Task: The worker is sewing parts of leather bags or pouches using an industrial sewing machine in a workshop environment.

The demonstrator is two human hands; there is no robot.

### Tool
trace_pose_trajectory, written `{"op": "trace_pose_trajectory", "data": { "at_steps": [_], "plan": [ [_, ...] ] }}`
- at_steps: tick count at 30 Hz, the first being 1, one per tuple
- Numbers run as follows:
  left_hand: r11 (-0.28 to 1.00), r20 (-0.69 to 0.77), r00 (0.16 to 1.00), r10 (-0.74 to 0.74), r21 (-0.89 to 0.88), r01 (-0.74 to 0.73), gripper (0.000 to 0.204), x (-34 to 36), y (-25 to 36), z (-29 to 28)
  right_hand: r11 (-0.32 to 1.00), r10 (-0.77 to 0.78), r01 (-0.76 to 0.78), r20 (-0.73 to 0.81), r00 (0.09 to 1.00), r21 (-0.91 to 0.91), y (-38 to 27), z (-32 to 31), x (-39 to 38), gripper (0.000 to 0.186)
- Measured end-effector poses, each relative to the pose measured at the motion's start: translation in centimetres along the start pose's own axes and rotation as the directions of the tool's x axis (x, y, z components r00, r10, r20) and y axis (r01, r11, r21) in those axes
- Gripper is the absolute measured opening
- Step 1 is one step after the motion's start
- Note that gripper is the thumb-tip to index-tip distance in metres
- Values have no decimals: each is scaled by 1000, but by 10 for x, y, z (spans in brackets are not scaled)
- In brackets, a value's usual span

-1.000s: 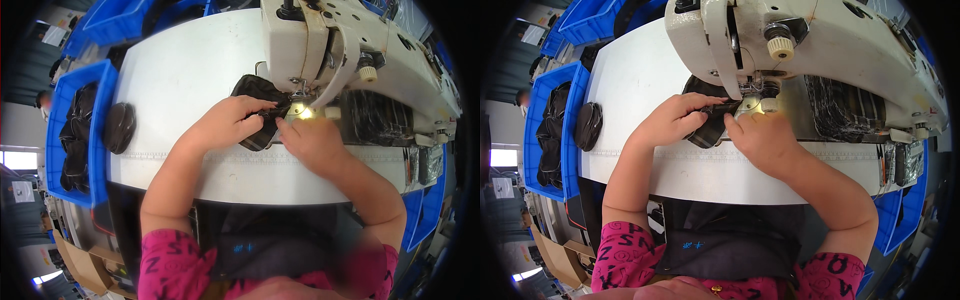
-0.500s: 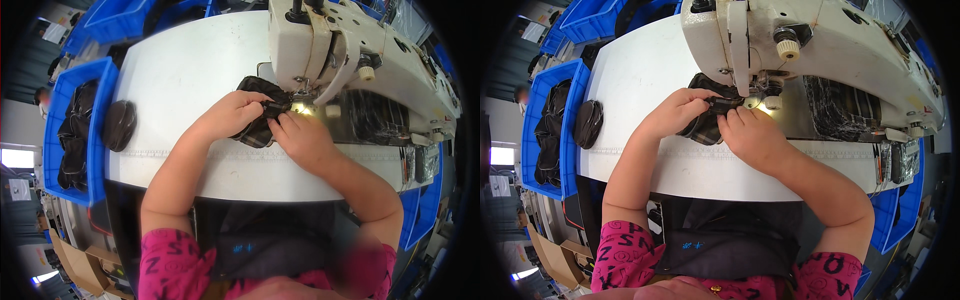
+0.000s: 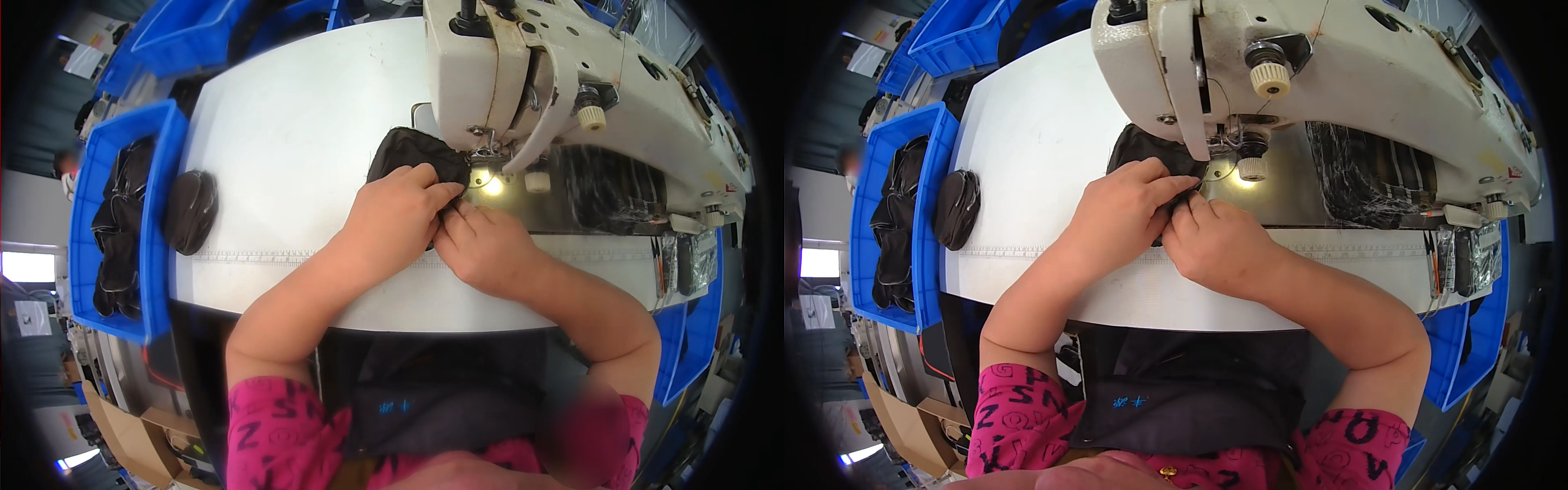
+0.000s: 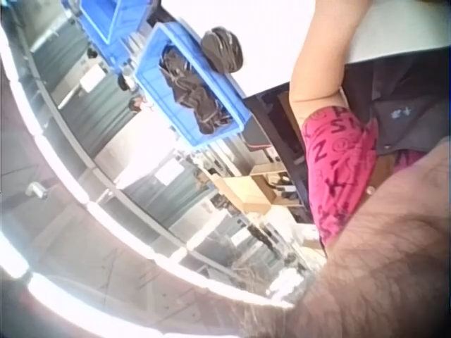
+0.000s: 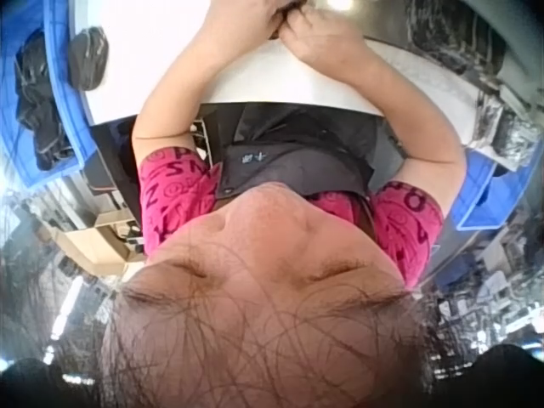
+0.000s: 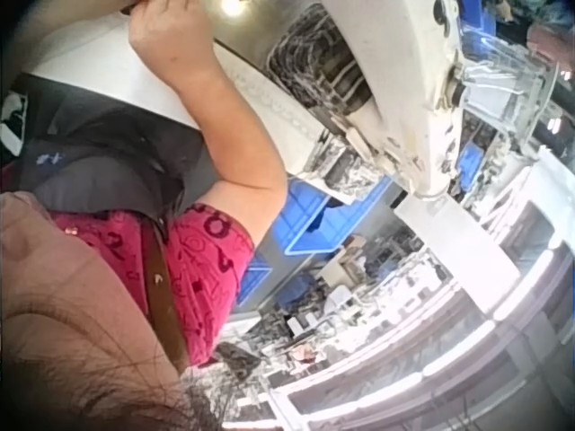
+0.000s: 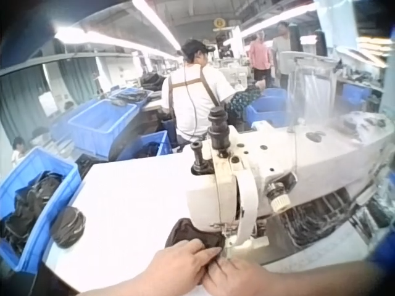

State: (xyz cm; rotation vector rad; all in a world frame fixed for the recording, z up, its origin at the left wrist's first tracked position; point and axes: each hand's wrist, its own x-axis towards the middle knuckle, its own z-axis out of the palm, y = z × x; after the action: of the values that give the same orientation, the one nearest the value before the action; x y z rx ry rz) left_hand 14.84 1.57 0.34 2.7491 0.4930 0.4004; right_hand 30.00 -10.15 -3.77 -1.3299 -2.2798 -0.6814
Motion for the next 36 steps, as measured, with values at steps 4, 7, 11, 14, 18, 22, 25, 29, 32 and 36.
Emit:
{"op": "trace_pose_trajectory", "data": {
  "at_steps": [4,7,11,14,18,22,25,29,32,36],
  "plan": [
    [973,0,996,91,211,-89,46,-2,5,2,999,31,-33,65,997,20,-2,-9,-1,16],
    [936,30,994,105,335,-109,47,-3,7,3,996,50,-60,132,990,70,0,-11,-4,16],
    [928,97,993,67,360,-97,46,-1,13,3,998,35,-39,76,997,57,1,-12,-9,15],
    [935,66,988,139,320,-153,49,5,13,0,996,51,-58,103,993,74,0,-14,-10,15],
    [921,53,974,220,319,-225,47,7,13,-4,994,23,-39,155,988,101,4,-21,-9,15],
    [943,48,991,128,302,-137,41,5,15,0,995,48,-63,172,984,82,3,-23,-11,16],
    [1000,115,993,18,14,-19,40,10,3,-5,996,54,-64,143,988,65,3,-21,-14,16],
    [962,169,985,31,-272,17,37,16,-24,-13,994,21,-34,125,992,102,5,-23,-10,17],
    [966,169,985,21,-257,24,38,17,-29,-10,994,20,-35,140,990,101,4,-22,-13,17],
    [993,160,984,72,-106,-56,40,12,-11,-7,994,34,-50,155,987,96,4,-21,-14,15]
  ]
}}
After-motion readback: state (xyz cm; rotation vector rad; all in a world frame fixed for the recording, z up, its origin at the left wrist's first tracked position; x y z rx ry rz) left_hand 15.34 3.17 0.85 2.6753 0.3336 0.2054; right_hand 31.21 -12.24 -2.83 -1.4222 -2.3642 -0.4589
